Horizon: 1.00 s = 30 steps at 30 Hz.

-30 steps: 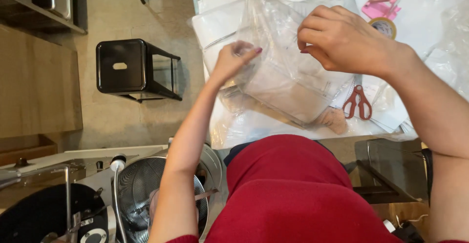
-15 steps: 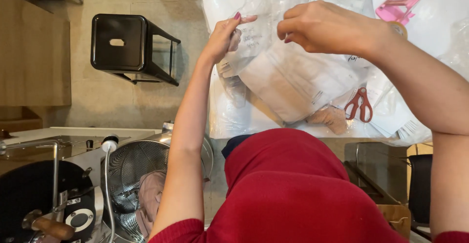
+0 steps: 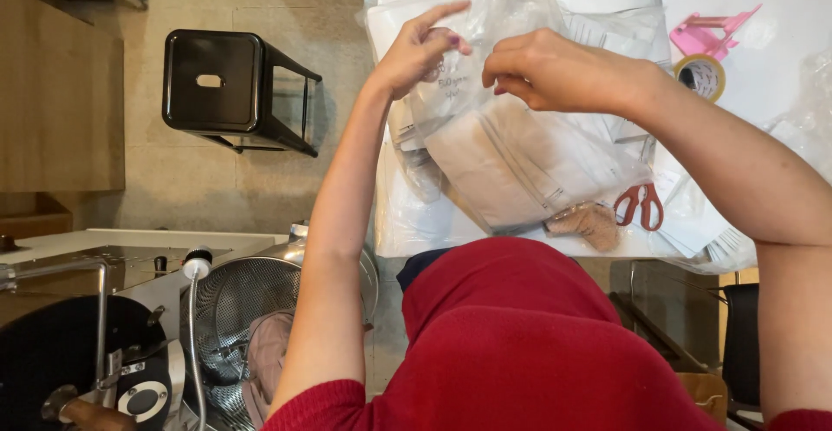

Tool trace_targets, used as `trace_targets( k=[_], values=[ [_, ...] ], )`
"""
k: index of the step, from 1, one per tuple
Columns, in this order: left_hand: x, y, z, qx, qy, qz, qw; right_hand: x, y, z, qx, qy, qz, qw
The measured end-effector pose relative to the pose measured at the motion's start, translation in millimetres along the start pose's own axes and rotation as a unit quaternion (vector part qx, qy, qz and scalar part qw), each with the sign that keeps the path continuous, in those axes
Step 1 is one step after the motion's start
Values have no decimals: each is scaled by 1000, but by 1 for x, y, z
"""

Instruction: The person handles stacks of clear plastic bags on a table, uses a pair of scissors to cut open a plastic wrap around a bundle, and uses a cloth to wipe and separate the bags while organizing them into new piles.

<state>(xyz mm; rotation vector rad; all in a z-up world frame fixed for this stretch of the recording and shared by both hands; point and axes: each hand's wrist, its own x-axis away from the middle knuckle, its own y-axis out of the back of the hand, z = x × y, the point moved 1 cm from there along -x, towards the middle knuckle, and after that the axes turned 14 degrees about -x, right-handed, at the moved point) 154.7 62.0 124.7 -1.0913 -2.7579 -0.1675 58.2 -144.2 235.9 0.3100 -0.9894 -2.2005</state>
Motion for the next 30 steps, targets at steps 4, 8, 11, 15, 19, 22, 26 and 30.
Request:
trace_targets(
  k=[4, 8, 11, 15, 19, 22, 26, 30],
  values=[
    [-4, 4, 1, -8, -78, 96, 992, -1, 2, 6, -33, -21, 10, 999],
    [-8, 4, -6, -84, -60, 135, 986, 1, 3, 14, -57, -41, 24, 997],
    [-13, 3, -19, -98, -62, 197, 974, 3, 3, 16, -52, -24, 25, 998],
    [-24, 7, -20, -39, -89, 231, 968, 9, 7, 21, -39, -69, 38, 996],
    [-44, 8, -12, 60, -77, 274, 957, 15, 10, 19, -27, -76, 26, 996],
    [-61, 7, -1, 108, -98, 319, 936, 17, 7, 3, 2, -31, -4, 1000],
    [-69, 4, -1, 126, -94, 323, 933, 9, -2, -24, 42, 36, -46, 997],
    [-75, 5, 2, 138, -65, 311, 938, 1, -12, -47, 135, 90, -93, 982]
  ],
)
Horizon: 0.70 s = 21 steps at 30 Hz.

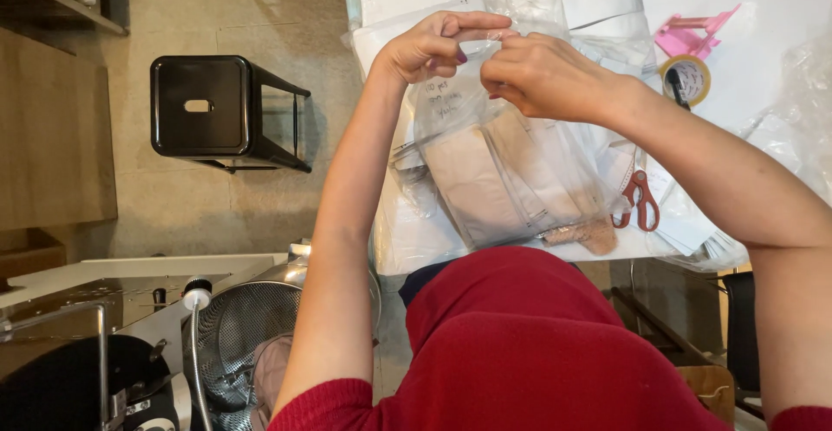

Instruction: The person handles stacks of clear plastic bags on a table, uses a pair of scissors to cut open a plastic wrap around a bundle, and uses a cloth to wipe and separate the bags while organizing them into new piles.

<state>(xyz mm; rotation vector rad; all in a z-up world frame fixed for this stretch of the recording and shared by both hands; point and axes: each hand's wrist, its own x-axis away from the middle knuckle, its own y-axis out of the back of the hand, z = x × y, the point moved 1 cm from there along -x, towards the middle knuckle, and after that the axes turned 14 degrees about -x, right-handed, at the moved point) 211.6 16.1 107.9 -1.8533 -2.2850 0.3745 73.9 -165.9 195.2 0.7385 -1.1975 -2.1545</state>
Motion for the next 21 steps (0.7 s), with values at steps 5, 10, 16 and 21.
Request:
trace_targets(
  k=[5, 10, 16, 21],
  values=[
    [-1, 6, 4, 4, -12, 15, 1000, -1, -17, -23, 83, 11, -9, 996],
    [-2, 10, 6, 18, -11, 12, 1000, -5, -28, -38, 150, 64, -38, 986],
    [-5, 17, 12, 31, -16, 18, 999, -12, -34, -43, 172, 113, -74, 976],
    [-5, 25, 18, 53, -11, 27, 998, -16, -35, -40, 207, 146, -99, 962]
  ],
)
